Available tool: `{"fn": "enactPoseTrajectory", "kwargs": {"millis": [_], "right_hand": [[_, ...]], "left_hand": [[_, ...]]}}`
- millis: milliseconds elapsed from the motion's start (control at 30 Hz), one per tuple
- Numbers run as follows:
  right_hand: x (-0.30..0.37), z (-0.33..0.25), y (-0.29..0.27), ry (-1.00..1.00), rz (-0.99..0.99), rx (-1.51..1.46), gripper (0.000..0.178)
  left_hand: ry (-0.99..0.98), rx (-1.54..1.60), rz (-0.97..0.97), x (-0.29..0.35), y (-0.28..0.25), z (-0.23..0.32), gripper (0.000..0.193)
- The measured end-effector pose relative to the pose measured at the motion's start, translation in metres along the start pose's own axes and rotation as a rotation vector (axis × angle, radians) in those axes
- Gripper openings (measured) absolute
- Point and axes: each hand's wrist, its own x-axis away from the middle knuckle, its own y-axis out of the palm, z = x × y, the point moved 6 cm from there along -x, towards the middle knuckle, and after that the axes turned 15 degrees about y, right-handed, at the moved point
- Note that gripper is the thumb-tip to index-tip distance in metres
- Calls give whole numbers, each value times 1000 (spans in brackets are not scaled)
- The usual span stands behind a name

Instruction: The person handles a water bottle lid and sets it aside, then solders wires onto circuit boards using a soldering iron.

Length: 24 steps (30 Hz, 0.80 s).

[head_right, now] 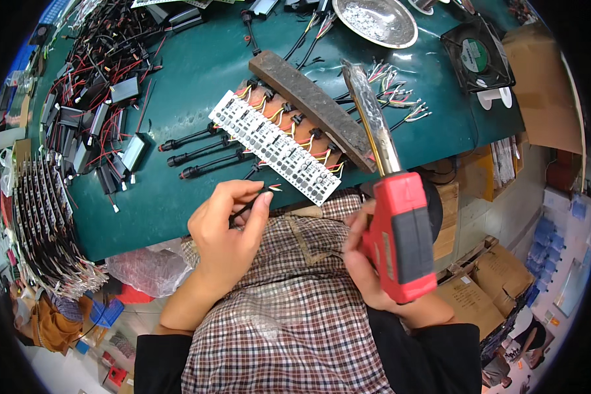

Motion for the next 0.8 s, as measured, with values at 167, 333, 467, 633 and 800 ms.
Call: {"fn": "enactPoseTrajectory", "kwargs": {"millis": [167,333,467,633,800], "right_hand": [[28,10,-19,300,-65,-86,37],[48,23,-24,295,0,358,13],[51,36,-26,278,-33,342,22],[47,37,-22,203,-48,351,23],[43,39,-19,200,-30,307,19]], "left_hand": [[169,-180,-11,-5,-1,3,17],[159,-212,-13,-6,4,1,16],[216,-259,-1,-5,7,1,17],[242,-285,-3,-3,8,1,16],[248,-299,-4,-3,9,3,16]]}}
